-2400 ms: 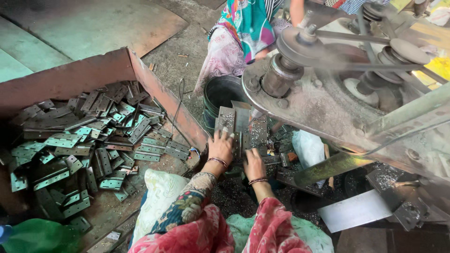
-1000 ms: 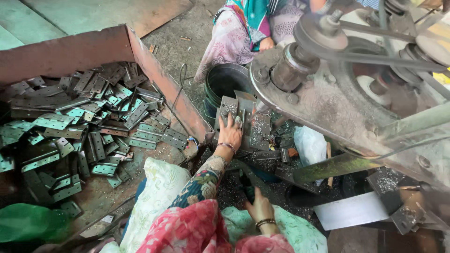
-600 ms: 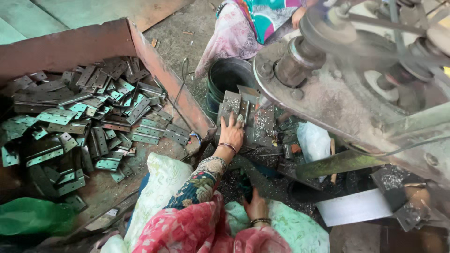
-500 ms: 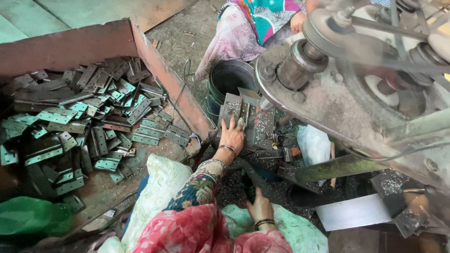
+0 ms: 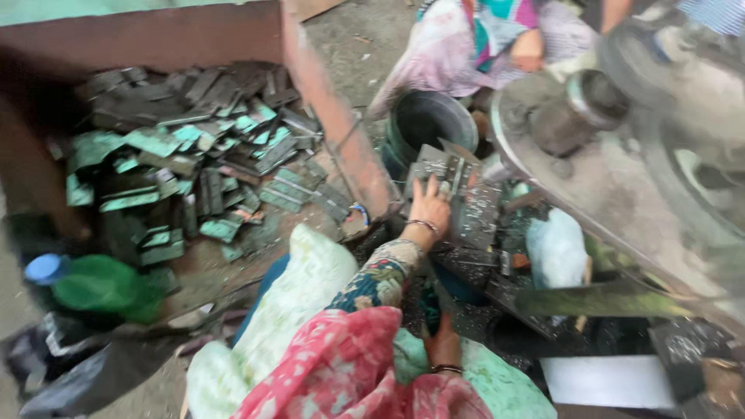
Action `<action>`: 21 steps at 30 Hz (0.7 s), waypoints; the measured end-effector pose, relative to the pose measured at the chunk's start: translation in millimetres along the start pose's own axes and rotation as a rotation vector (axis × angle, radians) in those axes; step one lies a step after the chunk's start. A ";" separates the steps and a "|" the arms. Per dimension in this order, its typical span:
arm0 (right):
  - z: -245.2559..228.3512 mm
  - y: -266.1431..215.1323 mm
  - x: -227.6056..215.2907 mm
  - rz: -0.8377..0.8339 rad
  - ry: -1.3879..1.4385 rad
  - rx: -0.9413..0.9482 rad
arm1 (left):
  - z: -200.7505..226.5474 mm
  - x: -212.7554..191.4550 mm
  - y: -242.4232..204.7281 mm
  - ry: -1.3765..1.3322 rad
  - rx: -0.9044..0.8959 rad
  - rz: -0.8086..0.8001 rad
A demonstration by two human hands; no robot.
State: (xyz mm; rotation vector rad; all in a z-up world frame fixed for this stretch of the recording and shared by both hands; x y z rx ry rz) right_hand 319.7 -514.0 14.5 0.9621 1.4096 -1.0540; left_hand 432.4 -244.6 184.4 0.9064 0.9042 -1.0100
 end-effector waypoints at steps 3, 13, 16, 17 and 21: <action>5.6 8.6 -23.7 -0.040 -0.020 -0.077 | 2.1 -31.3 -33.5 -0.175 -0.028 0.009; -32.2 23.3 -137.2 -0.289 -0.217 -0.109 | -160.6 -140.4 -236.5 -0.486 -0.317 0.668; -37.6 16.9 -143.4 -0.304 -0.242 -0.094 | -203.0 -119.0 -288.2 -0.472 -0.490 0.692; -38.4 17.1 -143.4 -0.311 -0.233 -0.083 | -212.9 -108.3 -298.4 -0.450 -0.547 0.685; -29.7 18.1 -138.2 -0.329 -0.224 -0.032 | -238.1 -50.6 -319.1 -0.441 -0.731 0.577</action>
Point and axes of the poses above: each hand's wrist, its own y-axis towards the middle knuckle, its own x-axis out of the palm, z = x × y, the point moved 7 cm from there along y, towards the middle knuckle, and after that the axes turned 15 degrees about -y, right-handed, at the moved point
